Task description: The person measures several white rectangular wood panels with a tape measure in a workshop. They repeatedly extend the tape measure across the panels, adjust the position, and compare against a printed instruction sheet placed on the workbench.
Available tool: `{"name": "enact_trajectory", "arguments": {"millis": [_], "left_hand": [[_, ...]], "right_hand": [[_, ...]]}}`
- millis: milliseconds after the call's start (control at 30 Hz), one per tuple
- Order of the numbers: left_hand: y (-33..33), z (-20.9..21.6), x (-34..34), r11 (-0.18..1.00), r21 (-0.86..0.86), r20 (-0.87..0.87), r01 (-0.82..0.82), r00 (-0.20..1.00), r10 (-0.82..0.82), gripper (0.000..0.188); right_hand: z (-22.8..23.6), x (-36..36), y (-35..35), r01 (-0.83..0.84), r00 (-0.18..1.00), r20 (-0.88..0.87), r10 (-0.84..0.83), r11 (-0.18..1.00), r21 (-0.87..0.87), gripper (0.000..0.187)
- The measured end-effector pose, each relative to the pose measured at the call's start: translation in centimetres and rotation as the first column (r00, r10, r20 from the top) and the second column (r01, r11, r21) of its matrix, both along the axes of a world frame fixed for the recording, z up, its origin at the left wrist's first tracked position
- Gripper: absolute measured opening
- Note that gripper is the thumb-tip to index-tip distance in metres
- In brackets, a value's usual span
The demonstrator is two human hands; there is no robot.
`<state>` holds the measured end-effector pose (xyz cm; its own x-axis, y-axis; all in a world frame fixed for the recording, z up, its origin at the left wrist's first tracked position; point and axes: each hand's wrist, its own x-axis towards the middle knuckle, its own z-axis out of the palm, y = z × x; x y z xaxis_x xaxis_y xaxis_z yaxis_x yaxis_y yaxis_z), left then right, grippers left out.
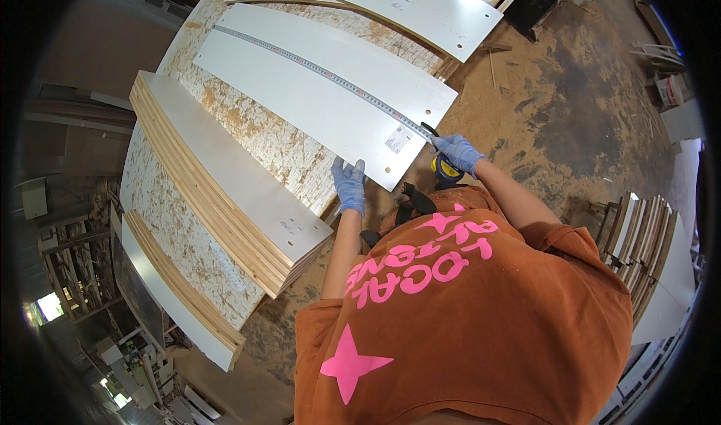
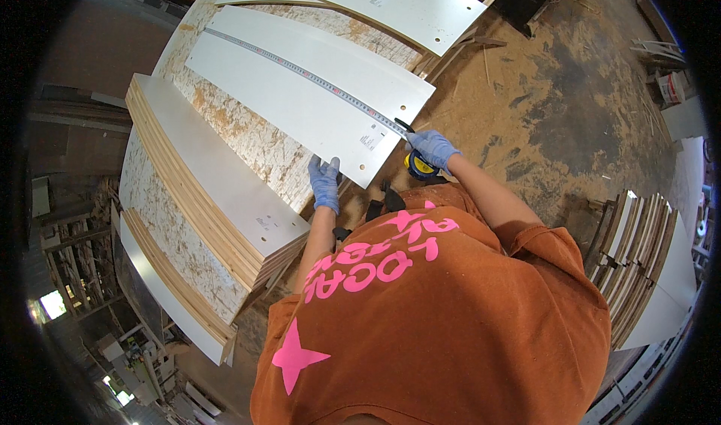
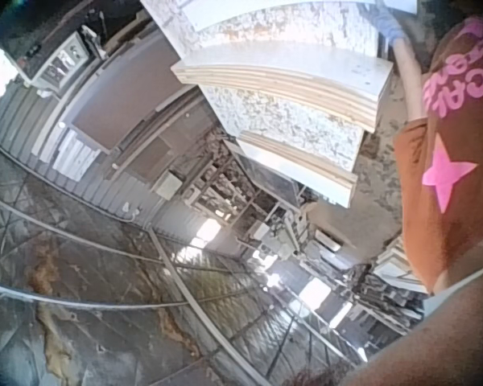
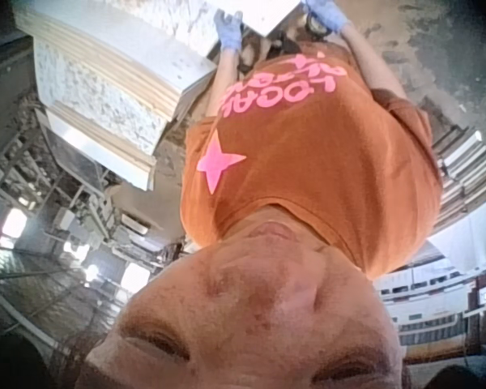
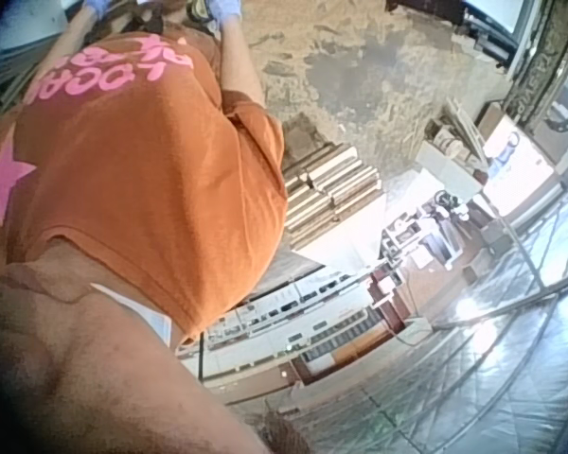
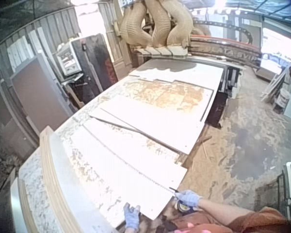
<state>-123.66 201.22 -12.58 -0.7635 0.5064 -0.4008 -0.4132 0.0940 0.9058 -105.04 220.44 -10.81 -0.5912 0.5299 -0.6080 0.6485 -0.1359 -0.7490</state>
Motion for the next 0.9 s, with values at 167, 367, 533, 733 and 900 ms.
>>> {"name": "enact_trajectory", "arguments": {"millis": [167,367,533,733,900], "left_hand": [[0.0,0.0,0.1,1.000,-0.006,0.000,-0.001,1.000,0.001,0.061],[0.1,0.2,0.1,1.000,-0.006,-0.003,0.006,1.000,-0.006,0.061],[-0.1,-0.1,0.0,1.000,-0.025,-0.071,0.013,0.997,-0.014,0.064],[0.2,0.2,0.1,1.000,-0.027,-0.078,0.009,0.997,-0.011,0.064],[0.1,-0.1,0.0,1.000,-0.007,-0.093,0.004,0.996,-0.005,0.062]], "right_hand": [[0.2,0.0,0.0,-0.004,1.000,0.014,0.004,1.000,0.013,0.042],[0.4,0.0,0.0,-0.006,1.000,0.000,0.006,1.000,0.021,0.043],[0.8,-0.2,-0.1,-0.004,1.000,0.022,0.003,1.000,0.020,0.043],[0.3,0.0,0.0,0.003,1.000,0.016,-0.004,1.000,0.006,0.042],[0.1,0.0,0.1,-0.021,1.000,0.007,0.020,1.000,0.022,0.042]]}}
